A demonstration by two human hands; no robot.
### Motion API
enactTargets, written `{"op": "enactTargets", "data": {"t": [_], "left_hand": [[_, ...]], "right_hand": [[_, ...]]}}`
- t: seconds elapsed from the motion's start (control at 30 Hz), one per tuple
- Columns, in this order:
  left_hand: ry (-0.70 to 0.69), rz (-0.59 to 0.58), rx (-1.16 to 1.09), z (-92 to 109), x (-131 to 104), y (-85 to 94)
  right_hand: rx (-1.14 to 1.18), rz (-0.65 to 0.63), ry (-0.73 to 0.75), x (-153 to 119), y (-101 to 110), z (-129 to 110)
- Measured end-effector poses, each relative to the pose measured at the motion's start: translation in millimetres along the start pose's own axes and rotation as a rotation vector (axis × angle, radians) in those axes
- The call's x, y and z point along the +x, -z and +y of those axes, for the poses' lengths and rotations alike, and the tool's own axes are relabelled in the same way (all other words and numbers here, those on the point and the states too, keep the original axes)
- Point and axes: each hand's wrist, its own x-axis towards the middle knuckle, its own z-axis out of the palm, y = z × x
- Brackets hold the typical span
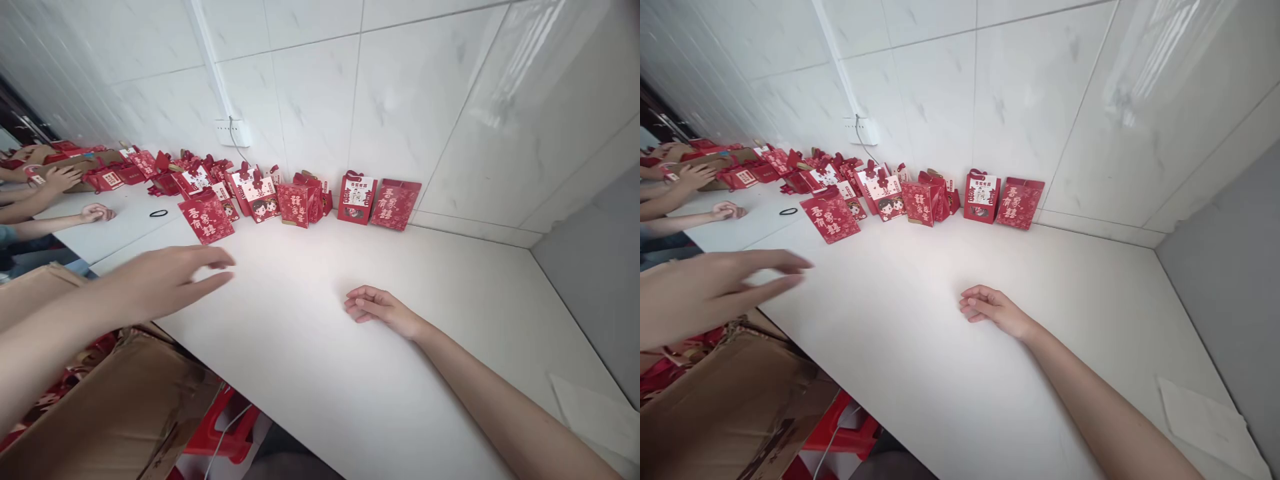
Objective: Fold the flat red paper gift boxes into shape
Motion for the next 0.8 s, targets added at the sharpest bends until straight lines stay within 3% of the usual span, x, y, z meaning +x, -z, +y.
{"op": "enactTargets", "data": {"t": [0.07,0.13,0.27,0.37,0.43,0.5,0.6,0.7,0.8], "left_hand": [[-0.158,-0.281,0.104,22,40,-32.1],[-0.256,-0.367,0.12,40,88,-79.2],[-0.259,-0.251,0.147,62,164,-186.6],[-0.357,-0.183,0.046,82,190,-254.1],[-0.37,-0.117,-0.033,98,203,-288.4],[-0.346,-0.063,-0.105,114,218,-313.8],[-0.26,0.022,-0.192,132,248,-336.5],[-0.179,0.091,-0.247,142,276,-345.7],[-0.177,0.074,-0.362,144,294,-346.9]], "right_hand": [[-0.007,-0.014,-0.001,1,0,-1],[-0.01,-0.024,-0.001,2,1,-1],[0.007,-0.037,-0.001,7,2,-2],[0.039,-0.047,-0.007,11,3,-2],[0.054,-0.036,0.0,14,3,-1],[0.059,0.001,0.03,17,4,1],[0.069,0.048,0.083,24,6,4],[0.094,0.032,0.082,28,10,4],[0.106,0.014,0.065,28,11,1]]}}
